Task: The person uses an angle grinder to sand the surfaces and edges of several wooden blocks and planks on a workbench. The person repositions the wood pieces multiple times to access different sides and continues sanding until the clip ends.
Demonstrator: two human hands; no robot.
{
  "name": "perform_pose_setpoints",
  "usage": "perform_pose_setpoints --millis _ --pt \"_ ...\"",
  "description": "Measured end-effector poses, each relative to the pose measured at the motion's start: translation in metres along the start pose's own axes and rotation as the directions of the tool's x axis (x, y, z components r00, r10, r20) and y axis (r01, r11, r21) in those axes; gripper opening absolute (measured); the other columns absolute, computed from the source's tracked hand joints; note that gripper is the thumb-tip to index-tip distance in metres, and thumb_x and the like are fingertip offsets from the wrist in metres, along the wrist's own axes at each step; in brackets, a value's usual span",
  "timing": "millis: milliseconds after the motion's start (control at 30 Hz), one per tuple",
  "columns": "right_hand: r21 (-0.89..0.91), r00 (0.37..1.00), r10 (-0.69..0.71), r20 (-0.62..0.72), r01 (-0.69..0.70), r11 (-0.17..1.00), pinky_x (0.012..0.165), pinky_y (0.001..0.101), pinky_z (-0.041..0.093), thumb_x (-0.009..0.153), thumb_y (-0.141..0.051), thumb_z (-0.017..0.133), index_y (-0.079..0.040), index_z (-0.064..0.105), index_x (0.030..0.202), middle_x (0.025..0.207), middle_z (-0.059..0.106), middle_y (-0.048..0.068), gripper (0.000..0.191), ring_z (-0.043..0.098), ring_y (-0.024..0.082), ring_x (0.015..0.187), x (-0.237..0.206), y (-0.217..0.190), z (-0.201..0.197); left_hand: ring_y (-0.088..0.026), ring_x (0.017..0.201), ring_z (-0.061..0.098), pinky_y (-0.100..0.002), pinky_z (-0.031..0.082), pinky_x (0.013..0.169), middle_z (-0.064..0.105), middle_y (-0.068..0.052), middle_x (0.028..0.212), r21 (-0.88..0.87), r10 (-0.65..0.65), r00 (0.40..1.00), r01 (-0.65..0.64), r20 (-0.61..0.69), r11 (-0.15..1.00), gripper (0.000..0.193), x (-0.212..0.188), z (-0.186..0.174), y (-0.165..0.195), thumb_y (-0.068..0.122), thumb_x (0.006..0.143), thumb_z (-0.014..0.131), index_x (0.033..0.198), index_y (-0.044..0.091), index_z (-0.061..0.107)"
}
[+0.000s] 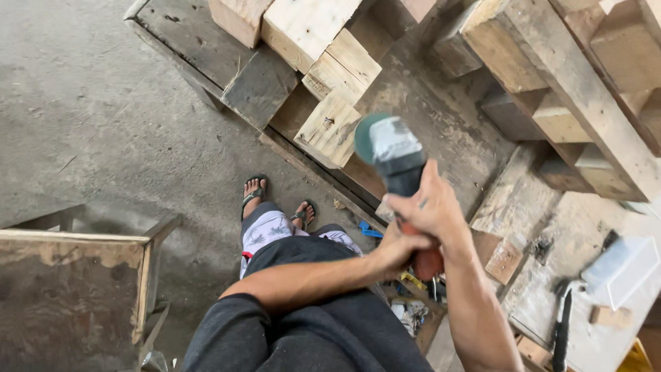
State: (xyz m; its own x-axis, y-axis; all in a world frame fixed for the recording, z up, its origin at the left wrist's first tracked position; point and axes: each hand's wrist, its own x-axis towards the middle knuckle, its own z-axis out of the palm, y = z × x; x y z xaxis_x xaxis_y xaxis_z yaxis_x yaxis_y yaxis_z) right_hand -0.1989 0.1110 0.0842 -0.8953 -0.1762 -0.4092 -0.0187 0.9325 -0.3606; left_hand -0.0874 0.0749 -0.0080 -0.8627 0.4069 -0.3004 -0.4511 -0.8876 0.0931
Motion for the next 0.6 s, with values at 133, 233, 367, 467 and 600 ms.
perform_pose_setpoints --millis 133,233,367,467,600 --pt "-0.022 0.995 0.09 -0.031 -0.091 0.996 0.085 0.0477 0.055 0.064 -0.039 0.084 0.005 0.047 0.115 0.099 0.07 0.029 0.077 0.071 0.041 0.093 -0.002 -0.003 -0.003 -0.026 0.107 0.067 -0.042 0.059 0.093 0.067 -0.012 0.115 -0.02 0.0 1.0 0.001 0.013 1.0 0.052 -0.001 -0.002 -0.001 -0.001 0.081 0.072 0.13 -0.001 0.054" --pt "0.102 0.986 -0.164 -0.04 0.167 0.981 0.089 0.0464 0.056 0.064 -0.038 0.081 0.007 0.043 0.128 0.105 0.071 0.028 0.087 0.072 0.04 0.098 -0.016 -0.004 0.004 -0.021 0.104 0.07 -0.038 0.059 0.092 0.068 -0.006 0.112 0.066 -0.013 0.995 0.02 -0.096 0.998 0.059 -0.016 -0.004 -0.005 -0.003 0.072 0.072 0.129 0.005 0.056" --pt "0.053 0.992 0.127 -0.023 -0.126 0.991 0.087 0.0478 0.056 0.063 -0.038 0.082 0.003 0.046 0.124 0.104 0.07 0.027 0.082 0.072 0.04 0.097 -0.009 -0.005 0.007 -0.023 0.097 0.07 -0.04 0.06 0.086 0.07 -0.01 0.109 0.069 -0.102 0.994 0.105 -0.04 0.992 0.049 -0.009 -0.01 0.003 -0.001 0.077 0.075 0.124 -0.002 0.06" --pt "0.045 0.976 0.195 -0.102 -0.191 0.981 0.088 0.0479 0.056 0.065 -0.039 0.083 0.004 0.047 0.122 0.106 0.07 0.028 0.081 0.072 0.04 0.101 0.0 -0.009 0.003 -0.023 0.095 0.07 -0.04 0.06 0.083 0.07 -0.01 0.107 0.109 -0.106 0.994 0.109 -0.035 0.988 0.048 0.004 -0.013 0.01 0.0 0.078 0.076 0.123 -0.001 0.059" --pt "0.083 0.991 0.053 -0.121 -0.043 0.996 0.09 0.0471 0.054 0.065 -0.034 0.086 0.004 0.049 0.128 0.109 0.07 0.027 0.082 0.071 0.04 0.103 -0.027 -0.013 0.016 -0.02 0.099 0.071 -0.037 0.06 0.089 0.07 -0.007 0.108 0.061 -0.104 0.995 0.104 -0.001 0.993 0.053 -0.021 -0.02 0.004 -0.004 0.074 0.075 0.124 0.002 0.058"
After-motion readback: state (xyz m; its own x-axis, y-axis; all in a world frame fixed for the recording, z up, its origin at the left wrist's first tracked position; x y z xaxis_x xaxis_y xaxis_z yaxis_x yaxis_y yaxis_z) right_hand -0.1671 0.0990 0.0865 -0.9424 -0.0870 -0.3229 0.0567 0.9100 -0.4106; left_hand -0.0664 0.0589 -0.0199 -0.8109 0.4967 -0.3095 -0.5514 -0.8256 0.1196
